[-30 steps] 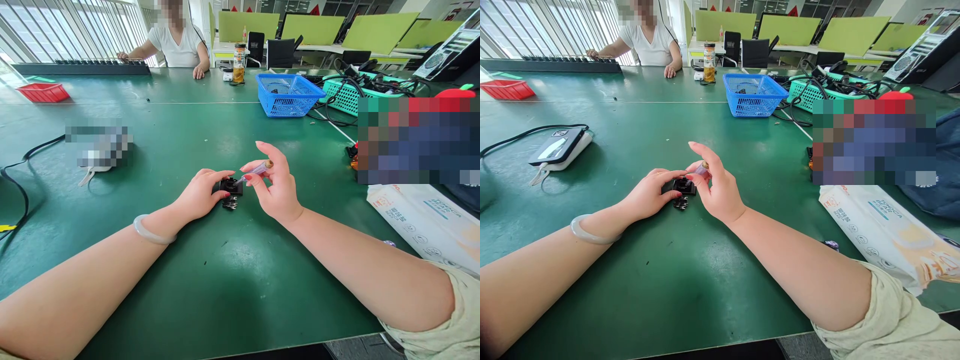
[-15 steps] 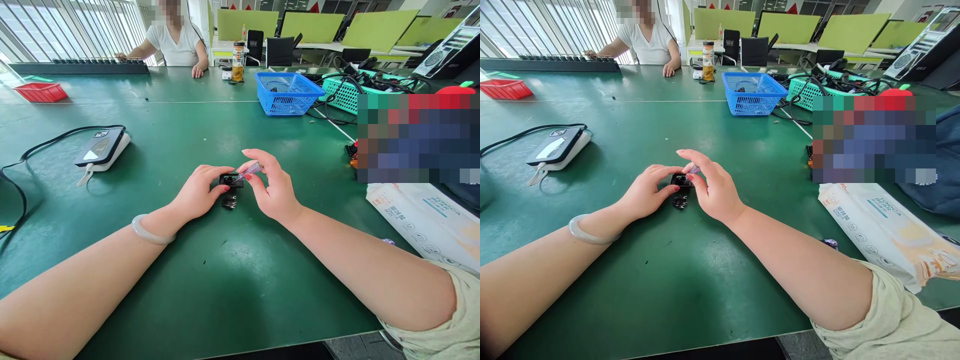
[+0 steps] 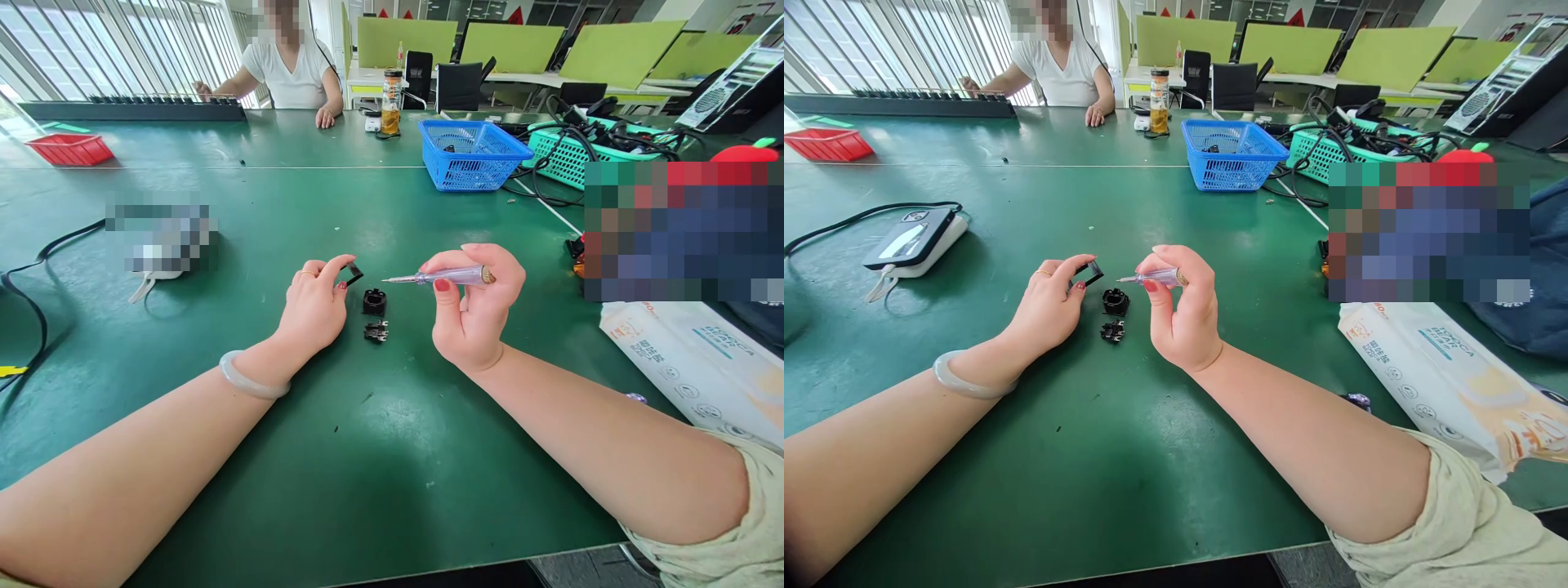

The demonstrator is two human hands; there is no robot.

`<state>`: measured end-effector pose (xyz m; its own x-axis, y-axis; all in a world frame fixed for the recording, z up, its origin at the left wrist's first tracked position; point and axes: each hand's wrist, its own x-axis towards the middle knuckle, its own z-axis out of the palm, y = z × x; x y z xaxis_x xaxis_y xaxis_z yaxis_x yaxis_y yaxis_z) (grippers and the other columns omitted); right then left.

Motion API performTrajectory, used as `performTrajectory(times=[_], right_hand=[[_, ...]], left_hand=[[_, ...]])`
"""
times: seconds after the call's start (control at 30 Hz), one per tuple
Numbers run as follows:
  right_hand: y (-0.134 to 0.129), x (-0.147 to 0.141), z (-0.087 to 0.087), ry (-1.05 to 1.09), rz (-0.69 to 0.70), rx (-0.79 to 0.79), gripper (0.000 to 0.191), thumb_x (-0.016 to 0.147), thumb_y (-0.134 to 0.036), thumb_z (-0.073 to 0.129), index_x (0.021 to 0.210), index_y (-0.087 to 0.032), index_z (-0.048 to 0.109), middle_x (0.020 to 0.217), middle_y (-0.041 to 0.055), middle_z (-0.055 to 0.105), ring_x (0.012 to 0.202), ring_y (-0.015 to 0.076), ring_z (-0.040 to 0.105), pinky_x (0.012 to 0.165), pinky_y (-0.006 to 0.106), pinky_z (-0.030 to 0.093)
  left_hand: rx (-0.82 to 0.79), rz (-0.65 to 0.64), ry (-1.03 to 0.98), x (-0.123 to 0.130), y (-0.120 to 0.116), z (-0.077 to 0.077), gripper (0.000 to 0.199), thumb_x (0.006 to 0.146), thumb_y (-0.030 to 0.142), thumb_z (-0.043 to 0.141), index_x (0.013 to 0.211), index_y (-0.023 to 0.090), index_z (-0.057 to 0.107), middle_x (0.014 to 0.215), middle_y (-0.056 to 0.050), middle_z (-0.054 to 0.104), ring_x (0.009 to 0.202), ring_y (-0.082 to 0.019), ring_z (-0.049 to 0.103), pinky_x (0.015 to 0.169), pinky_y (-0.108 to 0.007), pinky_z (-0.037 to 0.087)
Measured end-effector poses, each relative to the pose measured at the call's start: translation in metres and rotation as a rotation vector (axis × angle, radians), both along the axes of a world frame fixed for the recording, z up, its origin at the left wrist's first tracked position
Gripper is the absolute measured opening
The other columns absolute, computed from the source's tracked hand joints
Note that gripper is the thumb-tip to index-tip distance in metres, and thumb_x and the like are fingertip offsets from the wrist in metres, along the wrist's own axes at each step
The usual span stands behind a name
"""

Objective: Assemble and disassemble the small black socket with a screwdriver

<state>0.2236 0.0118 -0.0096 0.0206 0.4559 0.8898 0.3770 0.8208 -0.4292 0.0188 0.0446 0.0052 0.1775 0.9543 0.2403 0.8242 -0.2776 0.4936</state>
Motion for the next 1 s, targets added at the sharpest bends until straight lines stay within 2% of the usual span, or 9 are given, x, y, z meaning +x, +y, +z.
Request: performTrajectory(times=[0.13,0.2,0.27,0.33,0.4,0.47,0.67,1.0], right_hand=[[0.000,0.001,0.001,-0.020,-0.033,0.023,0.029,0.104,-0.038,0.043,0.131,-0.033,0.035,0.099,0.0049,0.064,0.084,0.0217,0.068,0.085,0.048,0.060],[0.001,0.001,0.003,-0.022,-0.052,0.023,0.029,0.104,-0.038,0.043,0.132,-0.033,0.037,0.100,0.0048,0.065,0.083,0.0213,0.067,0.085,0.047,0.059],[0.001,0.001,0.003,-0.021,-0.058,0.009,0.030,0.105,-0.039,0.043,0.133,-0.032,0.037,0.103,0.0057,0.065,0.084,0.0212,0.067,0.084,0.046,0.059],[0.002,0.002,0.003,-0.018,-0.066,0.007,0.031,0.105,-0.039,0.043,0.133,-0.030,0.038,0.104,0.0064,0.065,0.084,0.0211,0.067,0.082,0.044,0.059],[0.004,0.003,0.002,-0.012,-0.084,0.011,0.031,0.105,-0.039,0.044,0.134,-0.029,0.039,0.101,0.0062,0.066,0.081,0.0204,0.066,0.078,0.043,0.059],[0.007,0.005,0.000,0.006,-0.107,0.007,0.031,0.105,-0.038,0.044,0.135,-0.029,0.041,0.096,0.0053,0.065,0.077,0.0196,0.064,0.074,0.041,0.058],[0.023,0.015,-0.007,0.103,-0.149,-0.050,0.034,0.104,-0.038,0.046,0.134,-0.025,0.040,0.084,0.0020,0.064,0.072,0.0171,0.063,0.069,0.034,0.057],[0.030,0.018,-0.011,0.065,-0.220,-0.149,0.034,0.099,-0.031,0.047,0.130,-0.020,0.042,0.085,0.0021,0.067,0.068,0.0152,0.063,0.067,0.031,0.053]], left_hand=[[-0.087,0.061,0.149,0.001,0.001,-0.003,0.044,0.096,0.033,0.040,0.133,0.032,0.066,0.125,-0.015,0.058,0.127,-0.041,0.049,0.109,-0.070,0.037],[-0.068,0.010,0.146,0.001,0.000,-0.003,0.045,0.098,0.036,0.037,0.133,0.029,0.066,0.137,-0.014,0.055,0.137,-0.040,0.041,0.115,-0.069,0.032],[-0.019,-0.142,0.095,0.001,-0.002,-0.003,0.049,0.100,0.041,0.034,0.139,0.026,0.060,0.151,-0.012,0.046,0.147,-0.035,0.032,0.123,-0.062,0.026],[0.001,-0.355,0.063,0.001,-0.005,-0.002,0.055,0.100,0.046,0.034,0.147,0.023,0.050,0.161,-0.011,0.038,0.153,-0.031,0.025,0.127,-0.056,0.022],[-0.022,-0.526,0.082,0.001,-0.008,-0.002,0.062,0.098,0.053,0.041,0.151,0.021,0.044,0.163,-0.012,0.036,0.154,-0.030,0.025,0.128,-0.053,0.022],[-0.046,-0.605,0.114,0.001,-0.009,-0.003,0.066,0.096,0.057,0.046,0.151,0.021,0.044,0.162,-0.013,0.038,0.151,-0.031,0.032,0.127,-0.052,0.025],[-0.024,-0.606,0.141,0.002,-0.009,-0.003,0.052,0.100,0.048,0.039,0.140,0.019,0.053,0.149,-0.013,0.051,0.140,-0.028,0.045,0.123,-0.049,0.032],[-0.049,-0.494,0.252,0.001,-0.023,-0.002,0.050,0.099,0.042,0.033,0.143,0.022,0.047,0.155,-0.011,0.044,0.143,-0.028,0.040,0.125,-0.054,0.025]])
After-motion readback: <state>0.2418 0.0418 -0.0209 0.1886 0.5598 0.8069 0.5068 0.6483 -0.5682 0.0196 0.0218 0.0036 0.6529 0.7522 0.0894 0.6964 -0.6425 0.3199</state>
